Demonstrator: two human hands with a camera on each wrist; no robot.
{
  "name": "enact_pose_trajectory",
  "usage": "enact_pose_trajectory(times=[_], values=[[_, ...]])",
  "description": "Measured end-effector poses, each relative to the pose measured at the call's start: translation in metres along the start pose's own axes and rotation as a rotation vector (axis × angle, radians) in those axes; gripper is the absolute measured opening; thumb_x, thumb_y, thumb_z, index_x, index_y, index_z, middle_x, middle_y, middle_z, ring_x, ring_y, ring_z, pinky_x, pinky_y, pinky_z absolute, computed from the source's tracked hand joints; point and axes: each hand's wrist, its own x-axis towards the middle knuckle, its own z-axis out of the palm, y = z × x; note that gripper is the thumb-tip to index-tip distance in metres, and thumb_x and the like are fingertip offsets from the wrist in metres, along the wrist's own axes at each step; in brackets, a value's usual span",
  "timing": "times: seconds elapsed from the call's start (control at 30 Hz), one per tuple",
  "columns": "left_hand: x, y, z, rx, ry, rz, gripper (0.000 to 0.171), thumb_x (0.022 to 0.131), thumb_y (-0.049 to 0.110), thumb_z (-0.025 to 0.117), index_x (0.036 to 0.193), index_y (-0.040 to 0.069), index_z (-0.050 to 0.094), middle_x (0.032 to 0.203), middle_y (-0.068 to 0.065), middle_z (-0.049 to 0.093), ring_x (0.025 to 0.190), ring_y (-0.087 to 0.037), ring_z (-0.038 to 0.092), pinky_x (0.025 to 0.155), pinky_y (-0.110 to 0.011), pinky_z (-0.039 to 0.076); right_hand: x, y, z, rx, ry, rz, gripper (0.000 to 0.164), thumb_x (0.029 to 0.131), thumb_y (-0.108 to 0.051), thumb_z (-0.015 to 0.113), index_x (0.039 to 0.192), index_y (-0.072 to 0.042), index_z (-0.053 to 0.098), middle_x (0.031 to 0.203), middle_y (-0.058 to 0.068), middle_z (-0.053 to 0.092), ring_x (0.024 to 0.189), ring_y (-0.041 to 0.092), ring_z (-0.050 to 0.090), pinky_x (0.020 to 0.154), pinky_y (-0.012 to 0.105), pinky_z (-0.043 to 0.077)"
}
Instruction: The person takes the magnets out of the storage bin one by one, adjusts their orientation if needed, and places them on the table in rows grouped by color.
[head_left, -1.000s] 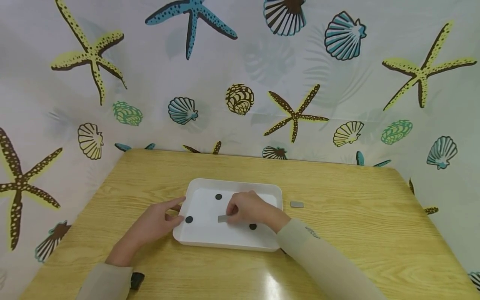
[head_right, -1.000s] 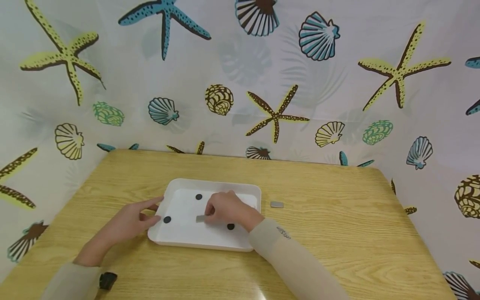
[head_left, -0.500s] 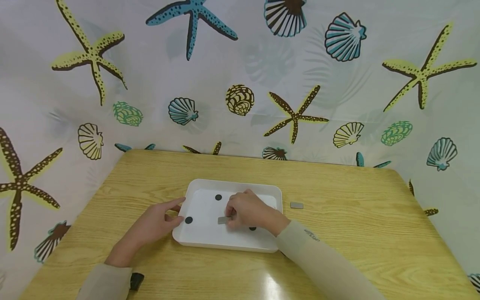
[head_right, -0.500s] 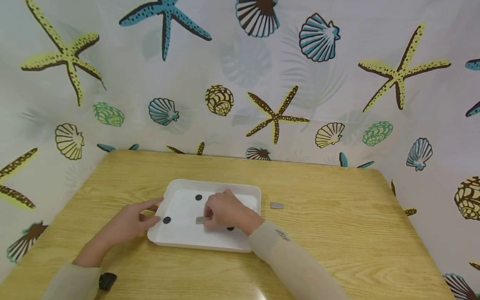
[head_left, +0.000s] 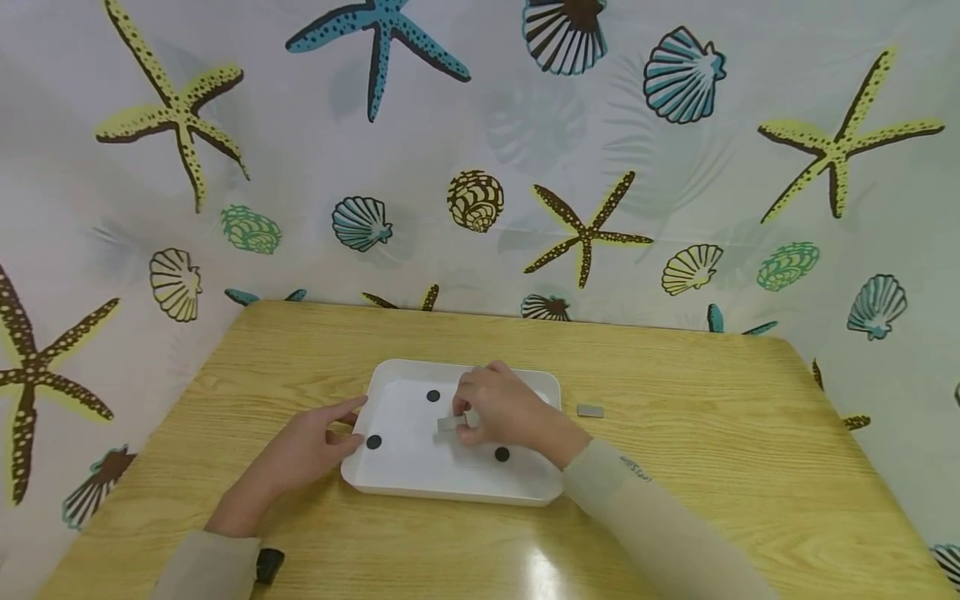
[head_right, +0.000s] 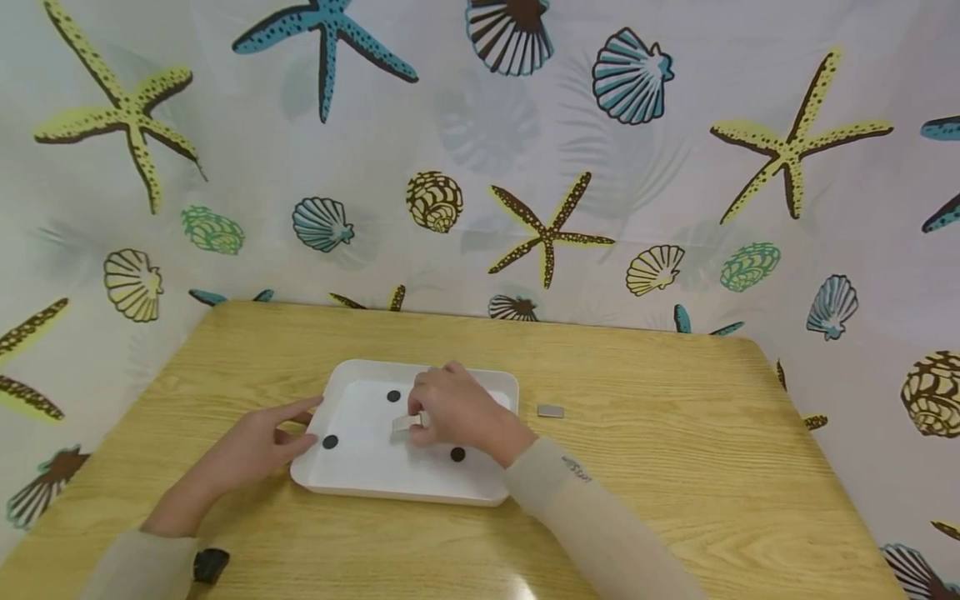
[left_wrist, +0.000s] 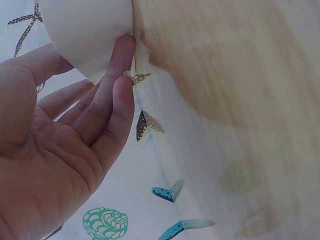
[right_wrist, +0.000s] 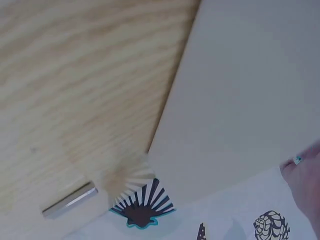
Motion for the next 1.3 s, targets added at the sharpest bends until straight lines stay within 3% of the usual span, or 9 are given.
enact_pose_trajectory(times=[0.23,0.53,1.0,1.3], values=[[0.000,0.000,-0.001,0.008,0.001,0.010,0.059,0.098,0.012,0.068,0.151,-0.002,0.048,0.126,-0.025,0.069,0.088,-0.019,0.070,0.067,-0.023,0.053,-0.008,0.008,-0.014,-0.001,0.055,-0.016,0.013,0.090,-0.032,0.074,0.094,-0.020,0.075,0.098,-0.005,0.073,0.099,0.013,0.062,0.105,0.038,0.044],[0.002,-0.001,0.000,0.004,-0.003,0.001,0.060,0.098,0.014,0.068,0.152,0.000,0.047,0.127,-0.024,0.068,0.095,-0.024,0.072,0.069,-0.025,0.054,-0.023,0.021,-0.029,-0.029,0.103,-0.009,0.011,0.089,-0.030,0.076,0.091,-0.019,0.074,0.095,-0.005,0.071,0.097,0.014,0.062,0.103,0.039,0.045],[0.002,-0.001,-0.001,0.013,-0.014,0.007,0.061,0.099,0.016,0.068,0.153,-0.001,0.046,0.129,-0.027,0.067,0.097,-0.028,0.073,0.069,-0.027,0.055,-0.051,0.049,-0.037,-0.083,0.236,-0.029,0.007,0.084,-0.024,0.078,0.086,-0.019,0.073,0.089,-0.007,0.070,0.092,0.013,0.064,0.097,0.038,0.048],[0.003,0.000,0.001,0.020,-0.008,-0.010,0.060,0.098,0.016,0.068,0.153,0.000,0.047,0.129,-0.025,0.068,0.096,-0.026,0.072,0.070,-0.026,0.055,-0.068,0.064,-0.042,-0.067,0.252,0.002,0.009,0.083,-0.022,0.079,0.087,-0.017,0.073,0.089,-0.006,0.069,0.091,0.014,0.064,0.096,0.040,0.049]])
